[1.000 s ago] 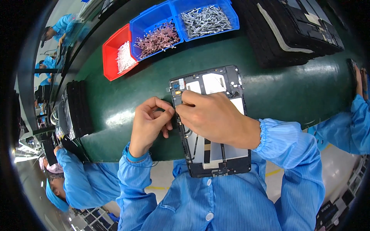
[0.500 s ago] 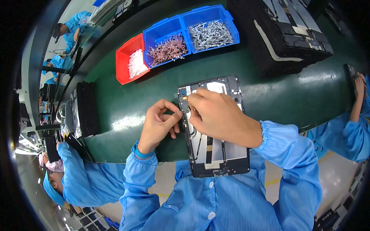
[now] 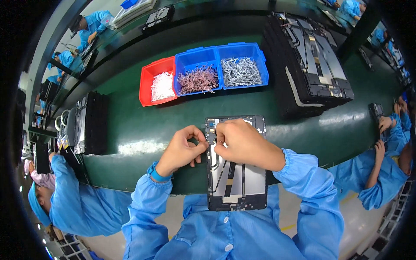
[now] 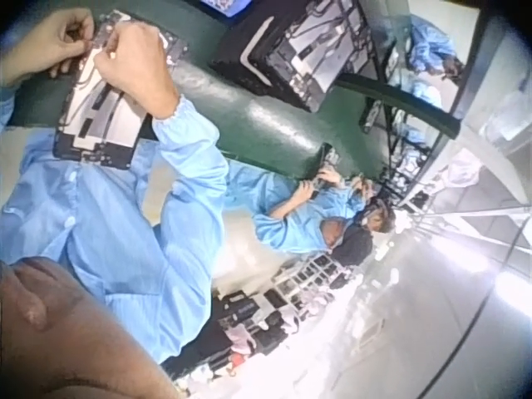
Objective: The person assembles tablet devices by picking small components from bins, attaching them to the tablet frames and ribbon cables, pressing parts along the side edges, and stacking the finished units.
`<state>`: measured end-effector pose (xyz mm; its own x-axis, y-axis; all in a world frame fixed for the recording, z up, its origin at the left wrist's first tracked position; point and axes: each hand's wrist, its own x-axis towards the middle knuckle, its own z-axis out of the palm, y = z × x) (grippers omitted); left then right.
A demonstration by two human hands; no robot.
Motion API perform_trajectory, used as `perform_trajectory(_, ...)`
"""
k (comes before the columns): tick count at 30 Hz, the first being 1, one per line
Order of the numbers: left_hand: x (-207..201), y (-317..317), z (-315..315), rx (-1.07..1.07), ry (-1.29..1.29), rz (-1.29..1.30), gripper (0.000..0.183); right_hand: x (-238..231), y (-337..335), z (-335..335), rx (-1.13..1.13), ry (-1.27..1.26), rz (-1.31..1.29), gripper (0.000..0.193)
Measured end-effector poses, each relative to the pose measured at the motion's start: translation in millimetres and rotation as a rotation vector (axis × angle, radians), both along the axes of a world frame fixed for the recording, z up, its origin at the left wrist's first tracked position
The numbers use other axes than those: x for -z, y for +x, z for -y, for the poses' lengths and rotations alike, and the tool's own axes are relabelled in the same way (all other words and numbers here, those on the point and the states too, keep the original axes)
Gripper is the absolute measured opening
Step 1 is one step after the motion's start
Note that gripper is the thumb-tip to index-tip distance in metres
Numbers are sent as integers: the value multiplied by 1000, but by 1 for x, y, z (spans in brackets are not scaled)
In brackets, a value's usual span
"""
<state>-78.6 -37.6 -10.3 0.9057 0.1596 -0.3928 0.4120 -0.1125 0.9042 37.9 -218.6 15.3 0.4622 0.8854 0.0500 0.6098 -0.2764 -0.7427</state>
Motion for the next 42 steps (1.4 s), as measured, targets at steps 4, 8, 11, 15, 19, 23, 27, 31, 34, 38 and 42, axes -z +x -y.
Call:
perform_trajectory(4, -3, 1, 4, -3, 40, -8, 19, -26, 34, -11, 262, 4, -189, 14)
perform_trajectory(8, 0, -1, -2, 40, -44, 29, 19, 0, 86, -26, 501, 166, 406, 17)
perform_trajectory(11, -2, -4, -5, 24, -129, 55, 20, 8, 98, -33, 575, -3, 561, 17)
perform_trajectory(15, 2, -6, -7, -26, -212, 88, 22, 9, 103, -39, 612, -97, 536, 13)
perform_trajectory(19, 6, -6, -9, -46, -206, 140, 22, 11, 102, -28, 614, 82, 483, 11)
perform_trajectory(23, 6, -4, -10, -62, -190, 143, 20, 13, 100, -22, 607, 195, 515, 11)
perform_trajectory(27, 5, -6, -9, -77, -208, 152, 20, 17, 100, -16, 587, 293, 506, 8)
perform_trajectory(31, 2, -7, -7, -118, -192, 165, 19, 12, 88, -15, 570, 463, 435, 6)
perform_trajectory(34, 4, -6, -4, -199, -189, 247, 19, 0, 57, -8, 462, 378, -195, 7)
perform_trajectory(38, -7, -3, 0, -230, -431, 261, 24, -12, 23, 5, 62, 357, -364, 7)
perform_trajectory(42, -6, -7, -3, -5, -737, 149, 19, -13, 21, 4, -134, 333, 78, 6)
